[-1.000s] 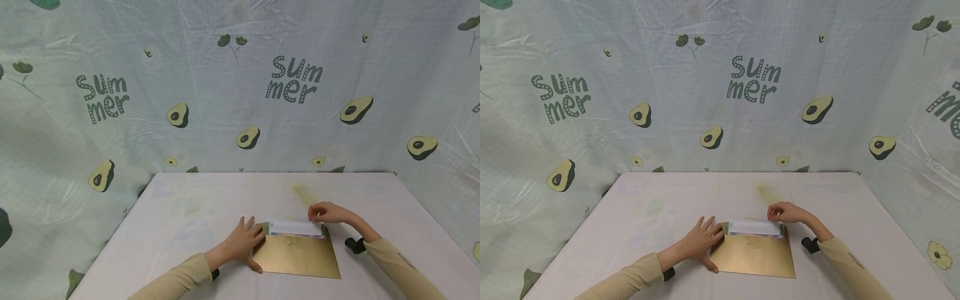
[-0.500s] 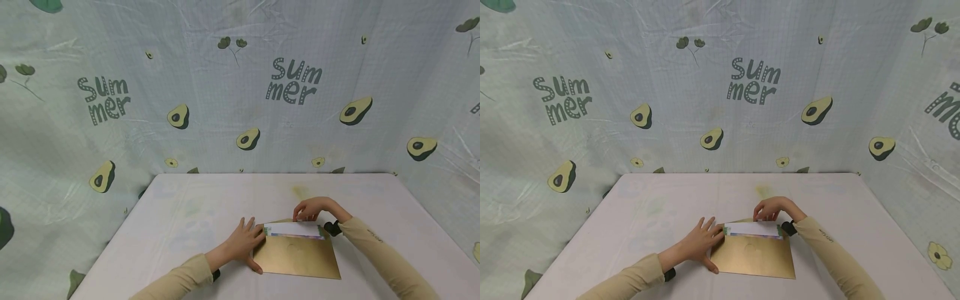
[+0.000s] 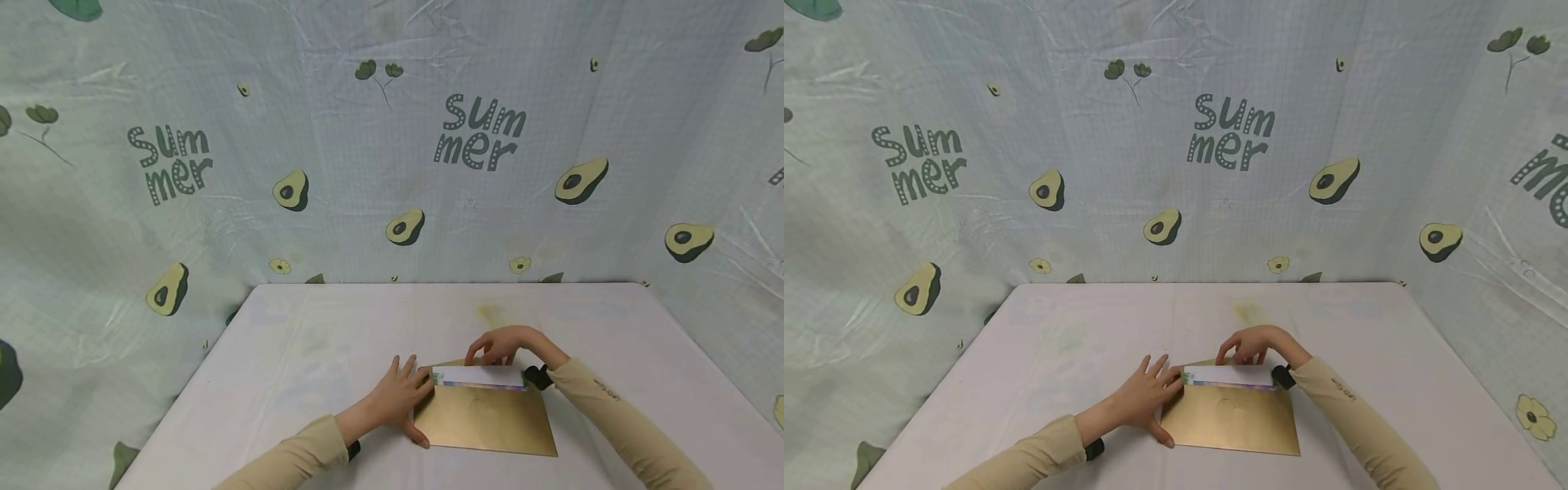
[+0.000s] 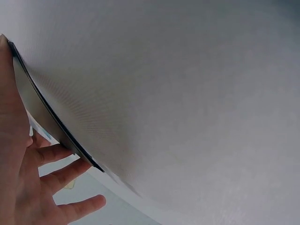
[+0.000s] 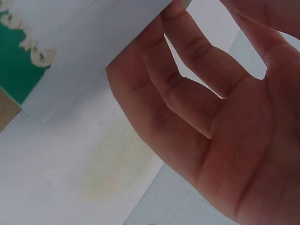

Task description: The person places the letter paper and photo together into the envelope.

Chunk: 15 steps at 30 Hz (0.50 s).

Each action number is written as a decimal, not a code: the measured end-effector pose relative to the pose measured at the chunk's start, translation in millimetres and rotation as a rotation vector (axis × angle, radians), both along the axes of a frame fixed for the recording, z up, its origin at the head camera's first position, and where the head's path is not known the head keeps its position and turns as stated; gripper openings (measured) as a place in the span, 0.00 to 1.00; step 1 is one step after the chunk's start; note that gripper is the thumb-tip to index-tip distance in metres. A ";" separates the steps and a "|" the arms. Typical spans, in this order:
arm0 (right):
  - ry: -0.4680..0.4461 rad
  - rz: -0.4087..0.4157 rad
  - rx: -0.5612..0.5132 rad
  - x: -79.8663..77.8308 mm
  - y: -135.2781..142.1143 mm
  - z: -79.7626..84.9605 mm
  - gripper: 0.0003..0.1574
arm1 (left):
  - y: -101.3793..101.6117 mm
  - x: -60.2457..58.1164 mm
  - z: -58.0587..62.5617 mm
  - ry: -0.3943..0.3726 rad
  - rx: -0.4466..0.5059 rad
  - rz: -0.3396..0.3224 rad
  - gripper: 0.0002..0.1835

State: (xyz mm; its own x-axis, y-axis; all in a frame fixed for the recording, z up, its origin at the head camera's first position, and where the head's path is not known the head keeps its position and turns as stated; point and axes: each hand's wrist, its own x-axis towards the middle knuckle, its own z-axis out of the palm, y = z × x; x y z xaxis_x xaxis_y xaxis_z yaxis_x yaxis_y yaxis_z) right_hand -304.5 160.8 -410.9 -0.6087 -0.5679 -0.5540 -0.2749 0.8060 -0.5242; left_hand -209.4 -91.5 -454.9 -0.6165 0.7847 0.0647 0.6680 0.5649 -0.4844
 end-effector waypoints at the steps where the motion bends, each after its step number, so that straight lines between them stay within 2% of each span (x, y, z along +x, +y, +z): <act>1: -0.003 0.000 -0.003 1.0 0.5 -0.3 0.18 | 0.1 0.2 0.4 0.002 -0.001 -0.001 0.55; 15: 0.033 0.038 -0.080 17.1 5.7 -6.3 0.19 | 0.9 3.4 3.1 0.014 -0.037 0.020 0.56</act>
State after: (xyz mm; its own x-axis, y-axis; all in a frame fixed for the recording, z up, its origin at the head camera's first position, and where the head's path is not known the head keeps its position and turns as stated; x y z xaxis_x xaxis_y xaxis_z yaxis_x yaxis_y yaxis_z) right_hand -287.4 166.5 -417.2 -0.6031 -0.6326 -0.4858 -0.3225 0.7505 -0.5768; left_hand -206.0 -90.6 -451.8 -0.6310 0.7744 0.0452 0.6498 0.5595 -0.5145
